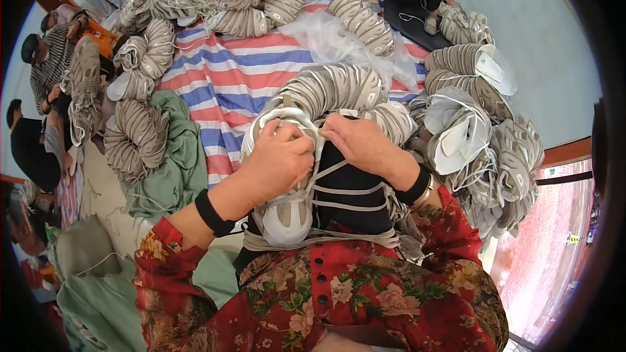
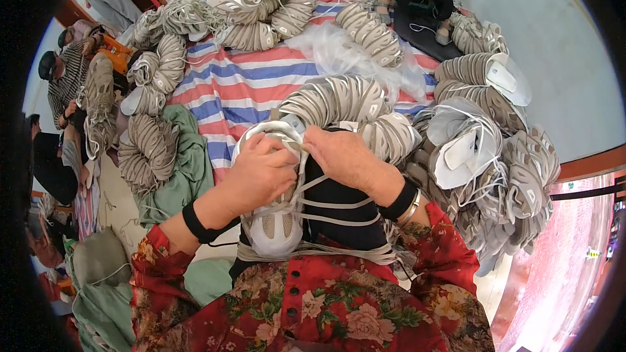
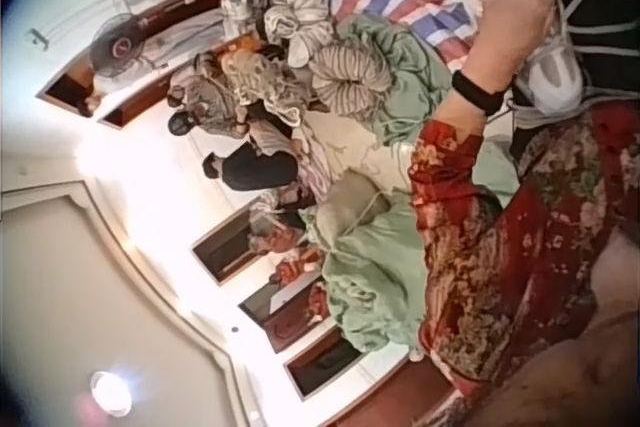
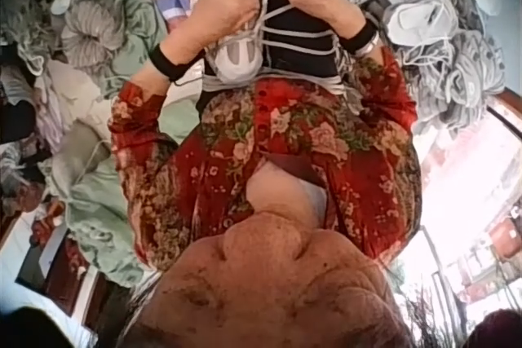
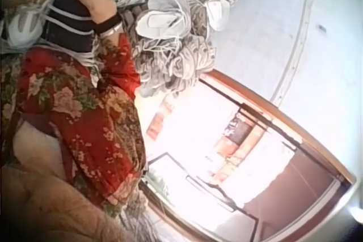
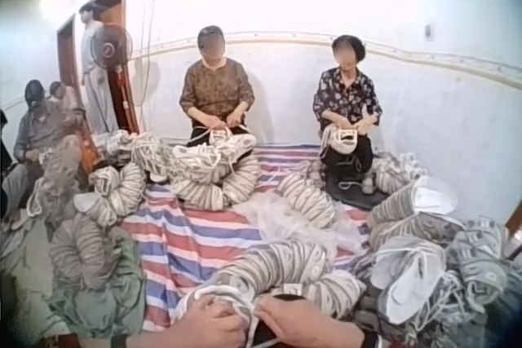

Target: Thread laces into the eyelets of shoe uppers and tie them.

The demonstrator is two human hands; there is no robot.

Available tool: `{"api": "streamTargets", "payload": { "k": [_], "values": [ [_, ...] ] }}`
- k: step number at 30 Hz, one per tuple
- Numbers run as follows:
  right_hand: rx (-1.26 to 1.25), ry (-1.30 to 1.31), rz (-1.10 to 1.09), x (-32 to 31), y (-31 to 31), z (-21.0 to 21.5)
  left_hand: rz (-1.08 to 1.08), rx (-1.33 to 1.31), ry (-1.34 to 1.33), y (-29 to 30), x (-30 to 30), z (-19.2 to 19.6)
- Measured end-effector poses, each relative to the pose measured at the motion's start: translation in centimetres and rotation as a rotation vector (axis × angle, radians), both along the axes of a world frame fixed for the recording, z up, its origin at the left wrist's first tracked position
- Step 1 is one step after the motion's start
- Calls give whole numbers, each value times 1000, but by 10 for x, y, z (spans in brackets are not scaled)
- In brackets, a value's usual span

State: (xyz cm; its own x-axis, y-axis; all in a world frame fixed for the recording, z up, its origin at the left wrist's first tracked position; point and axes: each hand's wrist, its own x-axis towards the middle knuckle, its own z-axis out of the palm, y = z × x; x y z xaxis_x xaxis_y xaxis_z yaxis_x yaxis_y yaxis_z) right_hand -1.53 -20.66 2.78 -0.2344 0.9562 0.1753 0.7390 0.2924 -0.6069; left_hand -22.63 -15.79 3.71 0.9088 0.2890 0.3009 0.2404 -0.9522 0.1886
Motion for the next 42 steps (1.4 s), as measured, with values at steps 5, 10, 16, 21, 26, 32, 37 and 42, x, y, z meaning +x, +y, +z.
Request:
{"api": "streamTargets", "payload": {
  "k": [5, 10, 16, 21, 26, 32, 37, 42],
  "values": [
    [31, 47, -19, -14, 9, 10, -19, -12, -22, 2, 5, 0],
    [-130, 667, -108, -45, 14, 30, 433, -1268, -768, 17, -18, -7],
    [-540, 619, -133, -45, 24, 1, 375, -671, -519, 8, -45, -15],
    [-753, 1006, -118, -46, 8, 6, 568, -683, -511, -22, -58, -21],
    [-765, 967, -140, -69, 4, 7, 637, -573, -381, -26, -57, -28],
    [-43, 261, -211, -82, 1, -9, 611, -445, -391, -26, -46, -30],
    [-284, 812, -225, -73, -5, -9, 578, -375, -370, -43, -54, -20],
    [-480, 1142, -172, -66, -8, 4, 572, -326, -393, -48, -55, -21]
  ]
}}
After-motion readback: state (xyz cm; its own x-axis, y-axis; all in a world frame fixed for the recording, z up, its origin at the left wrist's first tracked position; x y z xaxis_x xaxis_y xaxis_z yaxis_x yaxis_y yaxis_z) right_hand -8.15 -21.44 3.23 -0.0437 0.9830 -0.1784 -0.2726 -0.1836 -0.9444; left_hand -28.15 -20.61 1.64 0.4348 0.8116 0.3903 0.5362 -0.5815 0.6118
